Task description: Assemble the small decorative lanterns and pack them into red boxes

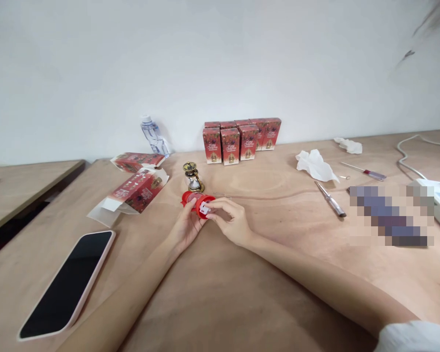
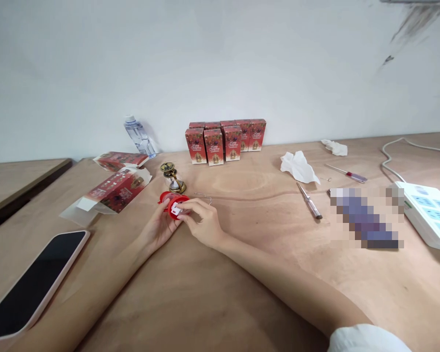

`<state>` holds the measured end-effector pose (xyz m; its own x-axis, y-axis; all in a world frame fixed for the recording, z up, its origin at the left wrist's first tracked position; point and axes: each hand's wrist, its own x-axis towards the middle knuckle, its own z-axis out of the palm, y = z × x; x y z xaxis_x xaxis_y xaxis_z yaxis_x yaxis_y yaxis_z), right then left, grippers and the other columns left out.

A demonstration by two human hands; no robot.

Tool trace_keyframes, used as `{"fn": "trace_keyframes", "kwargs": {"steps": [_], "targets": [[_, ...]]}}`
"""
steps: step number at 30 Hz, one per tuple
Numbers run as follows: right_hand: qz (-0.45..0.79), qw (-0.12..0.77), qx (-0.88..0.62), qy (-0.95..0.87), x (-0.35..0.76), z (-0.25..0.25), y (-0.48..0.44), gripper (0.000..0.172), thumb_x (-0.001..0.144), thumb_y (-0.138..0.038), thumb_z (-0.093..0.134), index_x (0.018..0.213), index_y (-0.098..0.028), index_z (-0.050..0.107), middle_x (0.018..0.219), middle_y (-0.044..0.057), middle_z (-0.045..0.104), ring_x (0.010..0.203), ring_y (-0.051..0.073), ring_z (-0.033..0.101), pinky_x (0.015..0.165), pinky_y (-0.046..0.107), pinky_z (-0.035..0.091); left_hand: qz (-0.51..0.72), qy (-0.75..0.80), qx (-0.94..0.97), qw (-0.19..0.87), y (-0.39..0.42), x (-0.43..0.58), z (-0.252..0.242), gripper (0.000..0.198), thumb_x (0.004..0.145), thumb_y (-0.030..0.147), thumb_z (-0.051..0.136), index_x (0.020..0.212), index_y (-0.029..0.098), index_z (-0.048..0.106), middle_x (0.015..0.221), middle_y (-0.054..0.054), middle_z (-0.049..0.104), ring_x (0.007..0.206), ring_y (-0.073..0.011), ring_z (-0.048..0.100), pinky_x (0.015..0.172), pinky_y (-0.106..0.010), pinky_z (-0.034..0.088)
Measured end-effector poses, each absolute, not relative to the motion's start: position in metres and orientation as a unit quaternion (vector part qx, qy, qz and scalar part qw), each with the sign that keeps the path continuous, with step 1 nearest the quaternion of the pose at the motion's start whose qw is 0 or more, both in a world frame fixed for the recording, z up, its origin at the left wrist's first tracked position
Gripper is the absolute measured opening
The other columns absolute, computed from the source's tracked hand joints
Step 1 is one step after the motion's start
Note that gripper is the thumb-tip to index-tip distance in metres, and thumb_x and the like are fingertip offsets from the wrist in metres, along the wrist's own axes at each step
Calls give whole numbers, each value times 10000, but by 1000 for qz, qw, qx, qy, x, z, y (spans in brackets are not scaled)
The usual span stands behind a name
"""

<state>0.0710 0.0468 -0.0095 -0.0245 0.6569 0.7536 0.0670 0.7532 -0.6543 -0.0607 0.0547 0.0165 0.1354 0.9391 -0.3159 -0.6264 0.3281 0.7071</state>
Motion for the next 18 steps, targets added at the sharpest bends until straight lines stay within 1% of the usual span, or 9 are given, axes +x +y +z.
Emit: {"fn": "trace_keyframes", "kwargs": {"steps": [4,7,10,18], "targets": [[160,651,-273,-690,73,-10,46,96,839,-138,627,887,-187,695,839,53,713,807,137,674,768,266,562,546,367,203,726,55,-61,17,267,936,170,405,853,95,647,805,-66,712,701,-109,662,648,-187,569],[112,639,-273,-710,74,-10,45,74,846,-153,625,864,-179,693,800,55,699,764,137,662,721,263,563,545,365,199,728,55,-62,16,250,931,173,413,865,100,642,809,-68,713,708,-112,667,650,-185,570],[79,624,-275,-727,75,-11,44,90,855,-149,609,813,-169,686,767,61,687,730,142,650,681,266,556,543,359,203,732,55,-63,14,219,920,182,441,873,107,641,813,-62,715,703,-111,668,652,-182,571],[37,598,-297,-744,77,-12,47,117,871,-136,576,793,-168,658,788,70,690,755,151,653,711,282,552,550,362,197,726,55,-62,15,215,922,173,435,889,105,637,853,-70,720,751,-123,680,700,-210,583]]}}
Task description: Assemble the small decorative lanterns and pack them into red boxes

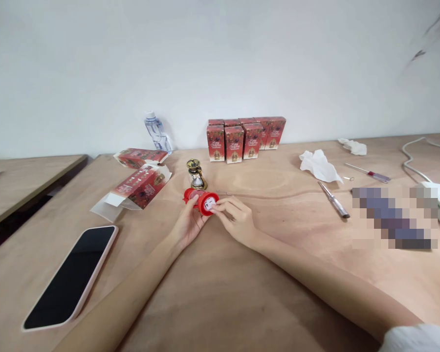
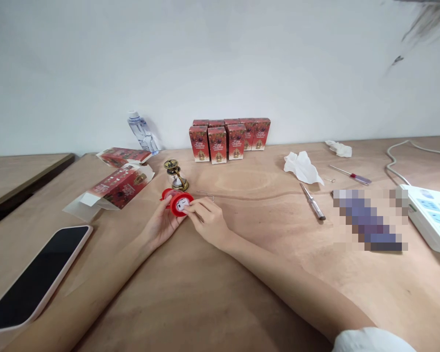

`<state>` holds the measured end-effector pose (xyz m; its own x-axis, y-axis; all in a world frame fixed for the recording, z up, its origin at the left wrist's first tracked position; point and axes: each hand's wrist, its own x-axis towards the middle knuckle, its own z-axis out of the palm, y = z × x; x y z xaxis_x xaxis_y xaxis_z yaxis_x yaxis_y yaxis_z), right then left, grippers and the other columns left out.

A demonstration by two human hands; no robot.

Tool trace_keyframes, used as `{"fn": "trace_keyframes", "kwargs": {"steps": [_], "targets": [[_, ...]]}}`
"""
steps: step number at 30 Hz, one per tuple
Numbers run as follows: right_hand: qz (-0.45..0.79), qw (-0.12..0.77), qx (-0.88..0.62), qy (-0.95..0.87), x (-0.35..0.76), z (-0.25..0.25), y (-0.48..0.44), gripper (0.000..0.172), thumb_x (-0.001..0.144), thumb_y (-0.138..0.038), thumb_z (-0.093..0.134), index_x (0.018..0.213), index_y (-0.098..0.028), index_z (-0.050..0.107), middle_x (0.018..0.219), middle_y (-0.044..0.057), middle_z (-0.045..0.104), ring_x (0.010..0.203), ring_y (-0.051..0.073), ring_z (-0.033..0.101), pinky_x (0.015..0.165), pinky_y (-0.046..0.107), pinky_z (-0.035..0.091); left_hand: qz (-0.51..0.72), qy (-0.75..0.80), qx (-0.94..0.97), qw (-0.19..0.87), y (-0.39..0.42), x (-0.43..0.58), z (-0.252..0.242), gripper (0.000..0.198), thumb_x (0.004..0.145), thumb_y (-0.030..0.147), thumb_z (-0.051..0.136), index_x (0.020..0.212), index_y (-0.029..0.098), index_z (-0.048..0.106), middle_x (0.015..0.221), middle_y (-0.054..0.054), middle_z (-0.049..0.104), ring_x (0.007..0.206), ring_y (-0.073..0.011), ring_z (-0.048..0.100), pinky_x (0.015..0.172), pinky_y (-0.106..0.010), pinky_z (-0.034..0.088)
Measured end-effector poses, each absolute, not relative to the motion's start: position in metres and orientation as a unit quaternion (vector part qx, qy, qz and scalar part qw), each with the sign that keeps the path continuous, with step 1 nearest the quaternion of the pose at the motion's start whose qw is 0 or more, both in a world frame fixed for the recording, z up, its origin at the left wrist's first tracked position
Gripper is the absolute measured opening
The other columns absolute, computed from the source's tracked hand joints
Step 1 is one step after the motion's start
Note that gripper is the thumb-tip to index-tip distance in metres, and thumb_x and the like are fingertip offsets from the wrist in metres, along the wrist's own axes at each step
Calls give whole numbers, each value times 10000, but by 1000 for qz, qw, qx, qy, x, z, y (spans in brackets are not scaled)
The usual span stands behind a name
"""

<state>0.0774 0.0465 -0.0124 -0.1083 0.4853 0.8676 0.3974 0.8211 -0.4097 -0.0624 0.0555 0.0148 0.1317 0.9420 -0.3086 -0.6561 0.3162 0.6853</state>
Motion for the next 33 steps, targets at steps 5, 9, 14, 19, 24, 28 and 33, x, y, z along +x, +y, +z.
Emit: {"fn": "trace_keyframes", "kwargs": {"steps": [5,9,14,19,24,28,33], "targets": [[23,584,-307,-751,79,-14,48,144,881,-161,566,778,-164,666,833,88,663,777,152,633,707,284,548,552,360,204,724,55,-62,14,219,927,174,426,883,114,631,848,-66,714,737,-120,676,681,-204,579],[19,585,-309,-749,80,-16,49,148,882,-162,565,786,-183,676,838,69,658,783,144,627,723,286,547,549,358,214,724,56,-63,11,175,908,184,471,880,122,632,853,-57,711,750,-116,672,707,-197,572],[41,581,-306,-753,81,-18,47,187,892,-137,526,813,-194,685,895,65,664,831,134,649,742,259,551,552,353,224,722,56,-64,10,128,882,189,522,892,126,633,872,-47,709,765,-114,667,718,-193,568],[27,578,-303,-757,82,-15,44,175,894,-137,522,822,-176,676,902,82,666,848,137,657,758,254,554,552,352,218,724,55,-64,11,147,896,182,497,873,131,633,855,-40,707,756,-113,668,703,-192,564],[29,572,-302,-762,82,-14,44,172,899,-154,517,841,-193,673,902,71,664,852,140,654,761,266,557,544,344,229,730,56,-64,11,128,881,199,530,872,130,638,859,-42,708,761,-113,665,718,-193,561],[18,576,-293,-763,82,-13,44,155,893,-141,526,829,-170,664,887,85,659,834,141,651,753,259,553,549,349,221,727,55,-63,12,191,915,181,463,871,125,641,849,-47,710,751,-113,666,700,-195,564],[8,579,-295,-760,82,-13,43,147,892,-141,530,820,-176,653,879,79,656,828,136,648,744,249,551,551,351,217,725,55,-62,13,228,930,170,433,866,114,644,846,-53,710,743,-116,669,690,-204,570]]}}
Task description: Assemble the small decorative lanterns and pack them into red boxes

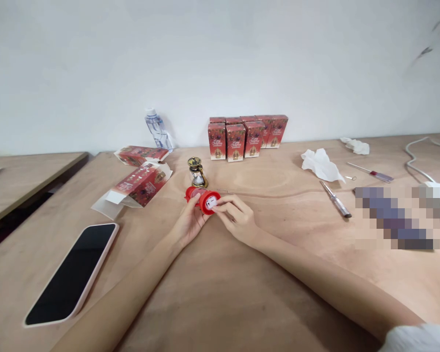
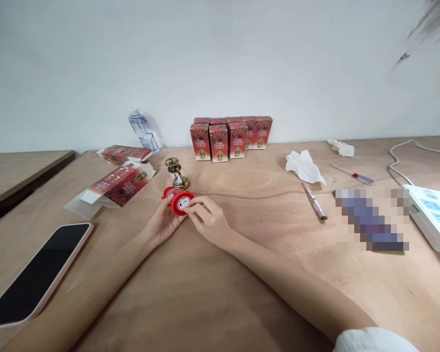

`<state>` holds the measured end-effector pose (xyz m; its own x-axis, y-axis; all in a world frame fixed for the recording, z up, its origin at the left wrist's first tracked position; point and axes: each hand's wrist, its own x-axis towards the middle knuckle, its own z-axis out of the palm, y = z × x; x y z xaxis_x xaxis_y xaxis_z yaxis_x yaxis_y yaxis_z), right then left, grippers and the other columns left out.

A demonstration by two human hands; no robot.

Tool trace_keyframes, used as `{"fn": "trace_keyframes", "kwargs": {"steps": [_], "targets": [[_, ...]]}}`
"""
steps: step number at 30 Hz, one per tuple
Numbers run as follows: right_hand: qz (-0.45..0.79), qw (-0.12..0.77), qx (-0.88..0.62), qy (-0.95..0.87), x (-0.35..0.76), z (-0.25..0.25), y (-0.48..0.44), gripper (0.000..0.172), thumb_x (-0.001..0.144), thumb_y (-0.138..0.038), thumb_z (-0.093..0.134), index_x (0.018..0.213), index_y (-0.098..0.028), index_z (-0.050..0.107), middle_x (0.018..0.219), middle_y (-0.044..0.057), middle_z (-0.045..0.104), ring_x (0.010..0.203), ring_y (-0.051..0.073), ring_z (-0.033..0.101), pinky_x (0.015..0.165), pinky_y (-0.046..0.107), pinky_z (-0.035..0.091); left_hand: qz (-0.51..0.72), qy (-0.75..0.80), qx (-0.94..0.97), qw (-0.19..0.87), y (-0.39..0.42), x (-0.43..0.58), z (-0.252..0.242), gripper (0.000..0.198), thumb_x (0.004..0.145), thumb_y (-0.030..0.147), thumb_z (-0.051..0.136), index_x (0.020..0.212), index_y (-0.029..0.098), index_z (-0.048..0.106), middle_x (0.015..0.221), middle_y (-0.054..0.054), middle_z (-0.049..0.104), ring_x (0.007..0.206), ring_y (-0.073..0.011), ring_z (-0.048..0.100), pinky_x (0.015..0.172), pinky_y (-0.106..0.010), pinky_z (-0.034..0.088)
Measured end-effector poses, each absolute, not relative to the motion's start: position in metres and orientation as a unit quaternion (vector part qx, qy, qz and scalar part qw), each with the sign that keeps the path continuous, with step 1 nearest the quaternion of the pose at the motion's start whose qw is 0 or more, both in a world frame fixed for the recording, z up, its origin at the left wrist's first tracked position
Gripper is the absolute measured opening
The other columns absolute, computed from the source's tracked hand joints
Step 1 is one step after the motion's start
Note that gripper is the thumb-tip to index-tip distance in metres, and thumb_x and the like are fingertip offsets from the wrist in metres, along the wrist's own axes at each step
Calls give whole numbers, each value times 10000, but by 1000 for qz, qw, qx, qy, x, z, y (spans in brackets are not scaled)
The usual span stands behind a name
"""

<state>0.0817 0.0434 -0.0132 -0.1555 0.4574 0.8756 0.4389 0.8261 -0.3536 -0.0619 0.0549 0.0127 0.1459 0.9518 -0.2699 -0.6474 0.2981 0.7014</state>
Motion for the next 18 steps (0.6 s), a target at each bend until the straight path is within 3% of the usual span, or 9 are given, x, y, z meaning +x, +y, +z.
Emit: {"fn": "trace_keyframes", "kwargs": {"steps": [18], "targets": [[31,584,-295,-756,81,-15,44,160,894,-147,521,850,-192,668,883,70,657,835,145,650,758,278,553,545,342,227,732,56,-64,10,141,886,194,514,878,129,639,864,-46,711,775,-118,669,736,-202,565]]}}
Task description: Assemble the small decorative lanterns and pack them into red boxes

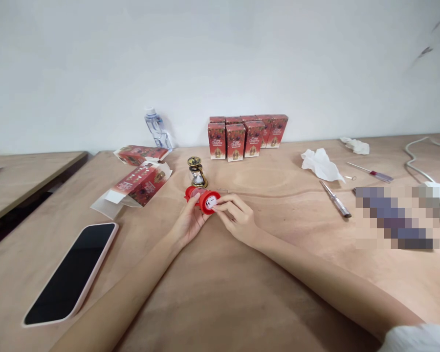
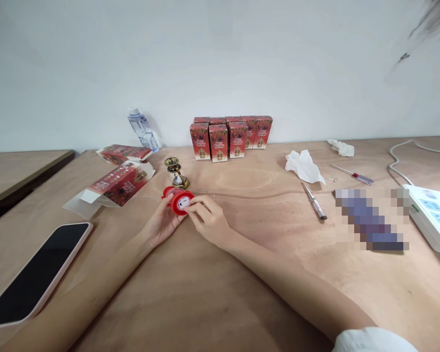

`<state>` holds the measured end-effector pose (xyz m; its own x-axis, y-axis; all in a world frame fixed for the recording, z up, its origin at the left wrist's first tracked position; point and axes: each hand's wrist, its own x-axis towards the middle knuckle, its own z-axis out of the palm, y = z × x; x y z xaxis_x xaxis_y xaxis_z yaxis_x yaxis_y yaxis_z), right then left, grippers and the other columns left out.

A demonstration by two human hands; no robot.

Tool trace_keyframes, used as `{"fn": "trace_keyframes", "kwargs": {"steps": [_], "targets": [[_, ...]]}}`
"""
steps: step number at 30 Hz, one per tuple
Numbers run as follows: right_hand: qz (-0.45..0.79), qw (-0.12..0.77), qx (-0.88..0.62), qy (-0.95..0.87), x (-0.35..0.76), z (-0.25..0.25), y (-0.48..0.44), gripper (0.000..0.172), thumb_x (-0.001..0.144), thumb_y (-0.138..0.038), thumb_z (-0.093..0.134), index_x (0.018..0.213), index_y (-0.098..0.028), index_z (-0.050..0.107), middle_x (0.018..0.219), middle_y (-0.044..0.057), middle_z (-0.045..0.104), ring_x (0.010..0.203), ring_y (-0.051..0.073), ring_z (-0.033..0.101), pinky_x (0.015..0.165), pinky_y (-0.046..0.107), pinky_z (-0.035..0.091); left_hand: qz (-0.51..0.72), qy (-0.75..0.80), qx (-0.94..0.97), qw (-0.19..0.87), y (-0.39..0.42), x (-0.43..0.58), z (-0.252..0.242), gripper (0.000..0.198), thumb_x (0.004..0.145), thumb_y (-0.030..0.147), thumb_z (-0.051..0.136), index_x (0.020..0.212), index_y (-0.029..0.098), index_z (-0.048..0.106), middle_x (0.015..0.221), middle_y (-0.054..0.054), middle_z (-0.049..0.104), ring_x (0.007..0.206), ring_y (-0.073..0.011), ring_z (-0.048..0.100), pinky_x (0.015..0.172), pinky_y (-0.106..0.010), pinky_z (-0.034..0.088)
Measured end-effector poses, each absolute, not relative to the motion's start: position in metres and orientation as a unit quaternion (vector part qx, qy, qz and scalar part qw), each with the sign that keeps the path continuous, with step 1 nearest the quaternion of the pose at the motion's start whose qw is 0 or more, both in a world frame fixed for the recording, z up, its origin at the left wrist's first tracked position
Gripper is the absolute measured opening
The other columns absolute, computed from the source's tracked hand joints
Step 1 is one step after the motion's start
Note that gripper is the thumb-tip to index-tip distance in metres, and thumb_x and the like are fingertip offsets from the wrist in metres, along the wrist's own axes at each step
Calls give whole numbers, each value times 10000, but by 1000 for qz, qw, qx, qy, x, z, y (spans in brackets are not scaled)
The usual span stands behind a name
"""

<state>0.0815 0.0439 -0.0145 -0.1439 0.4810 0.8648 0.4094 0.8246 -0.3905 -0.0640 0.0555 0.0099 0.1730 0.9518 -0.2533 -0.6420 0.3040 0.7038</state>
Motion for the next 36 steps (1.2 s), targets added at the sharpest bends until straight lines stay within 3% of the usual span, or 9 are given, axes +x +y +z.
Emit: {"fn": "trace_keyframes", "kwargs": {"steps": [14,18,27,33,35,36], "targets": [[47,581,-335,-740,82,-13,47,128,866,-183,588,774,-213,672,865,56,646,816,165,611,763,329,526,551,355,235,718,56,-64,8,121,878,188,537,934,131,627,920,-58,702,816,-125,669,752,-212,570],[66,583,-359,-726,83,-11,48,75,853,-220,617,809,-225,679,913,52,621,865,166,612,799,324,529,552,353,242,715,56,-64,6,109,876,184,546,923,131,629,924,-59,702,802,-123,669,741,-207,569],[93,583,-351,-727,86,-17,53,152,856,-179,609,827,-271,727,1039,46,610,914,164,587,805,343,521,546,363,236,717,55,-63,8,175,920,155,471,899,128,642,891,-58,721,780,-115,679,737,-199,564],[96,580,-361,-724,86,-17,54,102,836,-180,631,787,-233,702,1072,66,613,908,170,606,832,353,519,541,359,265,713,54,-64,5,111,881,158,546,907,133,651,903,-53,724,793,-128,681,740,-215,563],[124,584,-370,-712,86,-14,52,36,818,-229,661,847,-213,673,1045,78,615,937,180,621,829,338,530,538,354,282,711,53,-64,4,113,861,183,586,944,134,647,932,-55,721,821,-137,680,751,-224,563],[137,587,-371,-706,86,-12,50,100,810,-256,673,896,-209,654,1039,79,619,941,182,626,810,325,538,535,351,291,711,52,-65,3,134,849,197,610,962,135,644,945,-55,719,834,-141,679,757,-228,562]]}}
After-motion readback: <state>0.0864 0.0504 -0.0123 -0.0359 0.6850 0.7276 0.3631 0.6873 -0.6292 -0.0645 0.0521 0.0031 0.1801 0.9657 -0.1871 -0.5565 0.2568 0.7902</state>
